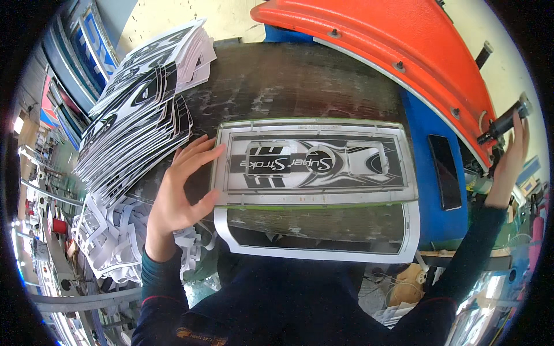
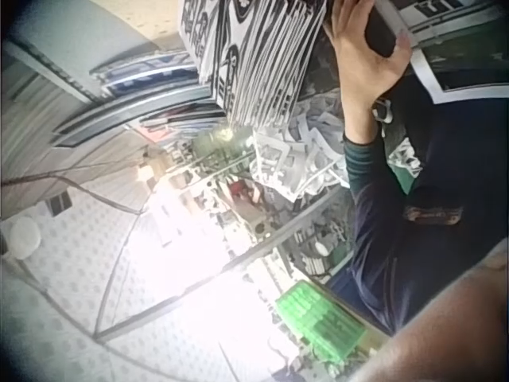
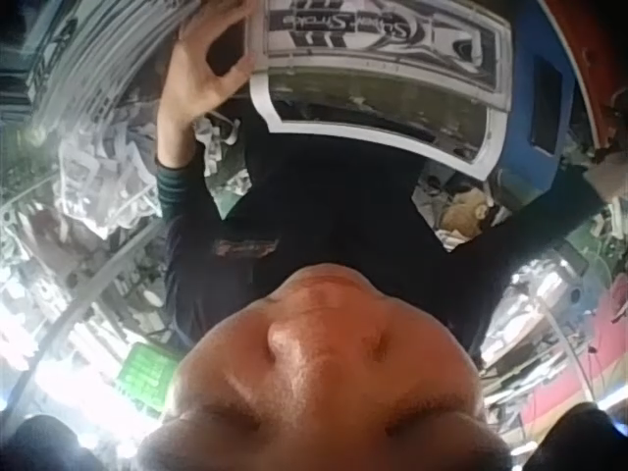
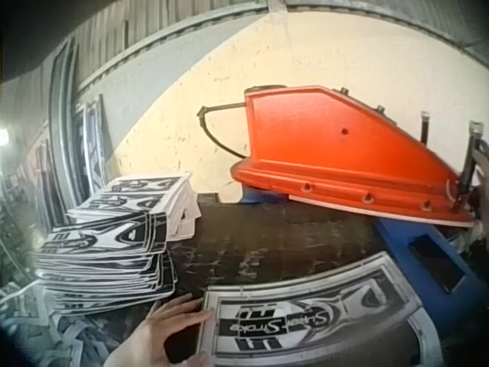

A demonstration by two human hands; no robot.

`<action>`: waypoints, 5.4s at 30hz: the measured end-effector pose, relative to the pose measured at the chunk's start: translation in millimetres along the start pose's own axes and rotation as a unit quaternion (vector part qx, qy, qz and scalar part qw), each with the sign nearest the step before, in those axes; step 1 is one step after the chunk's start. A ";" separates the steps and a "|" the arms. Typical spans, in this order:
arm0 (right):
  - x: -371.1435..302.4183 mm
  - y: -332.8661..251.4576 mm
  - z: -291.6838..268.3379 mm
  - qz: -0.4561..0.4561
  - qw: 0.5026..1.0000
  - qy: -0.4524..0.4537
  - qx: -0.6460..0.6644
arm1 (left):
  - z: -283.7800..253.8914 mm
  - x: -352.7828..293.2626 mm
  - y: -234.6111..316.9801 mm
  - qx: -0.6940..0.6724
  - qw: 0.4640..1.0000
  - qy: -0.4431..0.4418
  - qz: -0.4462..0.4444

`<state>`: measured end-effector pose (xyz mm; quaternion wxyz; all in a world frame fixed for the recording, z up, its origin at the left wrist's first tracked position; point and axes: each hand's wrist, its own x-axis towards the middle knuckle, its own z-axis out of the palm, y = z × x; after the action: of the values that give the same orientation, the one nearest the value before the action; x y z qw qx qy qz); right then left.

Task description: Using a manual lever-operated die cutting press to cut shapes from printed sticker sheets.

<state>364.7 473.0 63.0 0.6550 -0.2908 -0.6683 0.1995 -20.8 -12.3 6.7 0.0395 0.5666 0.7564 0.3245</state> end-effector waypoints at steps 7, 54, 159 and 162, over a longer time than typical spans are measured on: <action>47.8 9.8 28.5 0.208 0.951 -0.001 0.231 | 5.1 -4.8 -1.9 0.021 0.999 0.039 0.021; -114.3 -186.5 96.2 -0.240 0.970 -0.010 0.044 | -52.7 16.9 102.8 0.017 0.879 0.467 0.088; -190.0 -152.0 121.1 -0.285 0.806 -0.518 -0.041 | 10.8 -11.6 -3.4 -0.007 0.996 0.001 -0.084; -189.4 -149.8 116.4 -0.249 0.810 -0.529 -0.044 | 10.2 -8.3 -0.9 -0.012 0.999 0.003 -0.053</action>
<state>225.1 250.6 9.0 0.2140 0.0075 -0.9689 0.1236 -14.3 -15.2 -4.4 0.0612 0.5240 0.7818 0.3324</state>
